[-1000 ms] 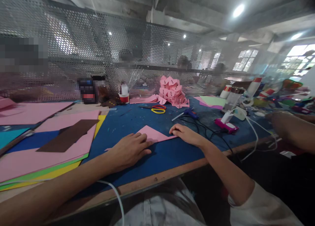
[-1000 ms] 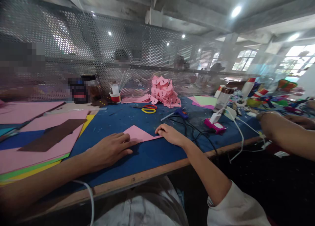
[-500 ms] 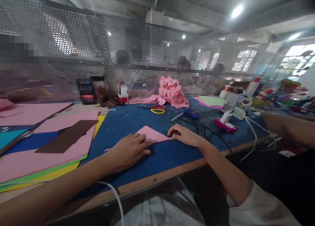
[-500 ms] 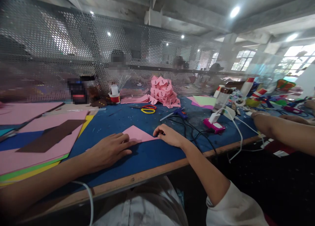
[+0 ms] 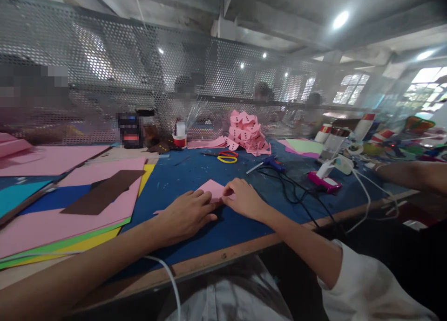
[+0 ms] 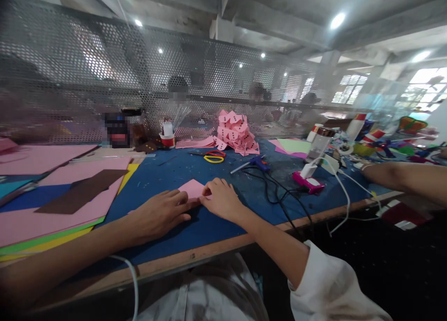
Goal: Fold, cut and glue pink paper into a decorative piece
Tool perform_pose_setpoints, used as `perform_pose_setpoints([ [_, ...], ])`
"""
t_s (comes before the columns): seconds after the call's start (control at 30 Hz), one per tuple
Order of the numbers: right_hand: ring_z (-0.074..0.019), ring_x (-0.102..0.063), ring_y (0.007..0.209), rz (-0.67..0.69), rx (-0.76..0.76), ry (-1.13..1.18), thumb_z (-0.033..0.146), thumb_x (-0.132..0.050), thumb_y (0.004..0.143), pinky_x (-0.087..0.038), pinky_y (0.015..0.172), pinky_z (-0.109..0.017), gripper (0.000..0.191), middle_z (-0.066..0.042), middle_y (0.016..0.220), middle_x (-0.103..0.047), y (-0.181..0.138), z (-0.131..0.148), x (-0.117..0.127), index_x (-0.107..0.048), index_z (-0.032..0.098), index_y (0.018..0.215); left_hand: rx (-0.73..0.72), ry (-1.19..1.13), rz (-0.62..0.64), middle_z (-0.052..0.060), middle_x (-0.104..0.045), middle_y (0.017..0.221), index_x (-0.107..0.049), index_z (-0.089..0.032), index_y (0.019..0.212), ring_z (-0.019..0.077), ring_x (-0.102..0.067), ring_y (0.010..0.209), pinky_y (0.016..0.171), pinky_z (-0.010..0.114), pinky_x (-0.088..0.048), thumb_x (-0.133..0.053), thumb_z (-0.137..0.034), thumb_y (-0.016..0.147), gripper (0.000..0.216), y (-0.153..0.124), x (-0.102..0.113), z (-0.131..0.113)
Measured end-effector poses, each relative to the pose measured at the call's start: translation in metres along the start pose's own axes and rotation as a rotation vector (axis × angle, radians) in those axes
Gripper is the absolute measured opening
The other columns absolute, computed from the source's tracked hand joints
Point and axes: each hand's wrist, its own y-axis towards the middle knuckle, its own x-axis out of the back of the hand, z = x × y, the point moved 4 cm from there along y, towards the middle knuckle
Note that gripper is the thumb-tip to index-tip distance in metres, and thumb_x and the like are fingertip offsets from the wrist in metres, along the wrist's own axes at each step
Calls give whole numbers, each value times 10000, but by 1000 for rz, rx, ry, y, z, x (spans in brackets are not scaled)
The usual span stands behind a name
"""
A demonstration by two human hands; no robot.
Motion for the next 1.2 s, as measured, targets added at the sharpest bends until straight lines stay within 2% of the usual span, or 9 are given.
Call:
perform_pose_setpoints([
  [0.13, -211, -548, 1044, 4, 6, -31, 277, -663, 890, -375, 865, -357, 115, -44, 1099, -626, -2, -1, -5, -650, 214, 985, 9, -1, 15, 83, -599, 1035, -586, -218, 1273, 235, -563, 869, 751, 379, -424, -350, -410, 1054, 375, -1, -1, 0],
  [0.57, -268, -472, 1200, 2, -1, -53, 247, -590, 930, -363, 980, -453, 258, -70, 1286, -576, -16, -21, -1, -609, 244, 1187, 60, -55, 4, 77, -614, 1071, -535, -253, 1364, 234, -565, 925, 805, 376, -442, -397, -415, 1044, 384, -7, -2, 1],
  [0.93, -281, -457, 1242, -48, -66, -32, 131, -525, 906, -366, 1024, -494, 358, -83, 1322, -568, -28, -59, 8, -593, 243, 1239, 119, -143, -25, 91, -599, 1202, -549, -240, 1364, 247, -566, 1061, 912, 401, -428, -394, -417, 1047, 395, -30, 1, 2],
  [1.07, -285, -468, 1224, -163, 0, -75, 66, -540, 862, -382, 998, -473, 359, -87, 1273, -586, -29, -38, 20, -625, 235, 1167, 121, -171, -45, 87, -602, 1202, -560, -238, 1352, 242, -564, 1059, 908, 392, -431, -416, -397, 1045, 375, -33, 3, 1],
  [1.13, -273, -489, 1189, -222, 135, -91, 61, -546, 867, -375, 1016, -449, 317, -89, 1221, -604, -24, -14, 23, -647, 224, 1119, 121, -185, -55, 89, -609, 1180, -587, -224, 1315, 233, -568, 1032, 896, 385, -436, -422, -370, 1046, 348, -32, 4, 1],
  [1.2, -216, -555, 1074, -139, 315, -17, 52, -490, 911, -419, 976, -367, 294, -72, 1118, -633, -18, 11, 18, -671, 219, 1071, 126, -191, -59, 91, -614, 1155, -618, -210, 1260, 230, -571, 1007, 890, 384, -441, -424, -357, 1046, 325, -32, 5, 0],
])
